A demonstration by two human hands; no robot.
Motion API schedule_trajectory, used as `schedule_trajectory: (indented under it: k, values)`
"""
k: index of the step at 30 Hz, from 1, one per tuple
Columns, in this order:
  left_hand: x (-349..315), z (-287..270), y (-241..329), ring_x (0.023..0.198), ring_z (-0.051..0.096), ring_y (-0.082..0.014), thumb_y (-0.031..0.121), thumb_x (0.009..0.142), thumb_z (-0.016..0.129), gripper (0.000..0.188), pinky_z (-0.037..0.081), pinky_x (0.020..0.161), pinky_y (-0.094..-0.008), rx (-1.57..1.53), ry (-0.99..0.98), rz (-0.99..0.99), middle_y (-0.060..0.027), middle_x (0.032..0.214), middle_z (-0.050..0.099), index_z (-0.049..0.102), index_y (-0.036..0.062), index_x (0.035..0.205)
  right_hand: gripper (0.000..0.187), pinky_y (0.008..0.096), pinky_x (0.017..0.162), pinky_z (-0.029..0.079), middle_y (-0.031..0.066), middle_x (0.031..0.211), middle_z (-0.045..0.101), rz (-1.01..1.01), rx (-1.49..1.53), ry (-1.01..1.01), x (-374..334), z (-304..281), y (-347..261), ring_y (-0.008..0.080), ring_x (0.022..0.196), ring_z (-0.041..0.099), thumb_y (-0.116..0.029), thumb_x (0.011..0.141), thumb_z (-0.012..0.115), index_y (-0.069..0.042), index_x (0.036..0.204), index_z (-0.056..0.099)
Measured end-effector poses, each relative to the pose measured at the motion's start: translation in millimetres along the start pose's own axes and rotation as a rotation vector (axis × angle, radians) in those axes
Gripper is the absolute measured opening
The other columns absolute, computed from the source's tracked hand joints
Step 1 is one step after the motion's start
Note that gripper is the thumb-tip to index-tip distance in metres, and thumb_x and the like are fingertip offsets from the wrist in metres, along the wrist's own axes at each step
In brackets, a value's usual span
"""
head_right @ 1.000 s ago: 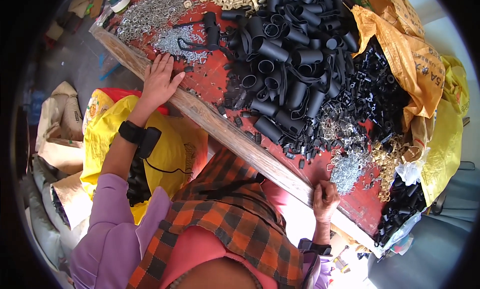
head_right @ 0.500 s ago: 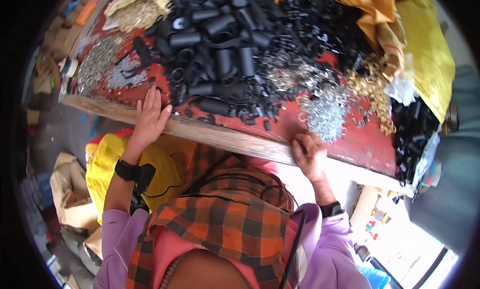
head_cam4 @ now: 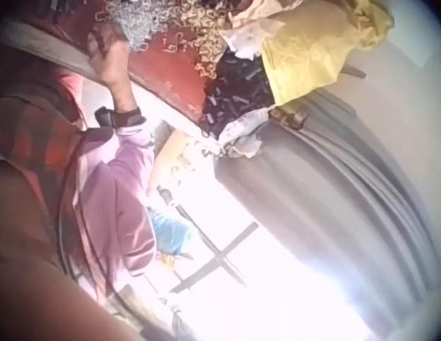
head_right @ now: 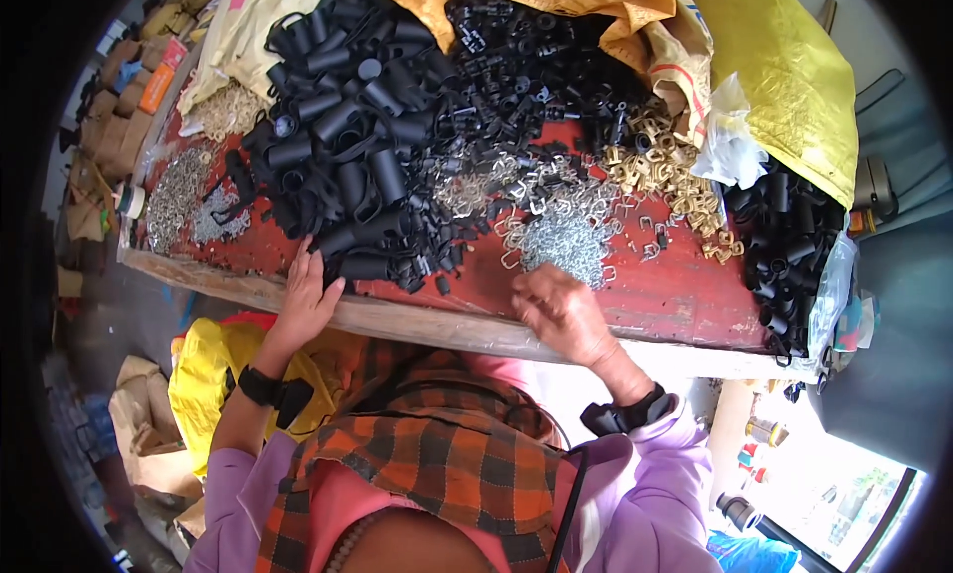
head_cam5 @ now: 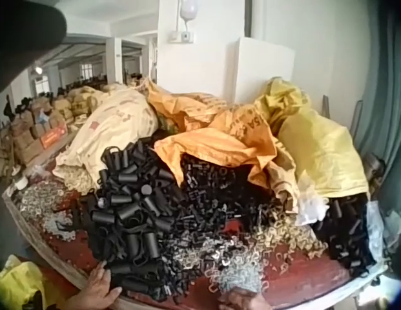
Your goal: Assembling small hardware components by manually inserting pins and springs into plastic housings.
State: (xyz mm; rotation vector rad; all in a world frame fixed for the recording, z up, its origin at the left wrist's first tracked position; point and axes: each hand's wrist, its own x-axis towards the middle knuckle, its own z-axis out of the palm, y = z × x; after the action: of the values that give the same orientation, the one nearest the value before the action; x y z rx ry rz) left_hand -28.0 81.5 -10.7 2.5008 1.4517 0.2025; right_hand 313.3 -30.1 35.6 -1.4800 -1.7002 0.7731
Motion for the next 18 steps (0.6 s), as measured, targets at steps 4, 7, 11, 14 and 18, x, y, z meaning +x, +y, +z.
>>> schedule_trajectory:
  k: [4, 7, 11, 14, 18]
  values:
    - [-10, -21, 15, 0.117, 0.031, -0.0366, 0.025, 0.079, 0.050, 0.053, 0.024, 0.098, -0.0421, -0.045, 0.013, -0.054, -0.0239, 0.127, 0.030, 0.035, -0.0100, 0.117, 0.021, 0.0310, 0.061, 0.046, 0.0127, 0.079, 0.055, -0.134, -0.263, 0.005, 70, -45, 24, 0.0232, 0.068, 0.057, -0.005, 0.071, 0.061, 0.000, 0.091, 0.055]
    - [-4, -50, 27, 0.112, 0.038, -0.0358, 0.022, 0.079, 0.051, 0.049, 0.029, 0.095, -0.0396, -0.034, -0.045, -0.063, -0.0234, 0.122, 0.038, 0.039, -0.0090, 0.115, 0.031, 0.0353, 0.063, 0.045, 0.0124, 0.084, 0.053, -0.116, -0.527, 0.128, 133, -51, 57, 0.0294, 0.073, 0.056, -0.014, 0.071, 0.059, -0.005, 0.100, 0.052]
    - [-1, -71, 37, 0.104, 0.048, -0.0315, 0.019, 0.079, 0.051, 0.044, 0.038, 0.088, -0.0353, -0.139, -0.097, -0.032, -0.0200, 0.114, 0.048, 0.043, -0.0053, 0.115, 0.028, 0.0375, 0.064, 0.045, 0.0112, 0.084, 0.053, 0.065, -0.778, 0.122, 166, -20, 109, 0.0319, 0.077, 0.056, -0.017, 0.072, 0.058, -0.008, 0.098, 0.054]
    - [0, -68, 47, 0.100, 0.053, -0.0276, 0.018, 0.081, 0.050, 0.039, 0.042, 0.084, -0.0326, -0.400, -0.025, 0.014, -0.0167, 0.110, 0.053, 0.047, -0.0033, 0.113, 0.025, 0.0367, 0.064, 0.045, 0.0116, 0.085, 0.055, 0.026, -0.726, 0.162, 148, -16, 98, 0.0308, 0.076, 0.056, -0.016, 0.072, 0.058, -0.007, 0.096, 0.055]
    - [3, -46, 79, 0.097, 0.055, -0.0213, 0.014, 0.086, 0.047, 0.035, 0.046, 0.077, -0.0290, -1.353, -0.423, -0.220, -0.0120, 0.112, 0.052, 0.044, 0.0012, 0.118, 0.020, 0.0350, 0.064, 0.045, 0.0130, 0.085, 0.056, -0.096, -0.389, 0.206, 86, 9, 33, 0.0291, 0.076, 0.056, -0.012, 0.073, 0.057, -0.003, 0.091, 0.057]
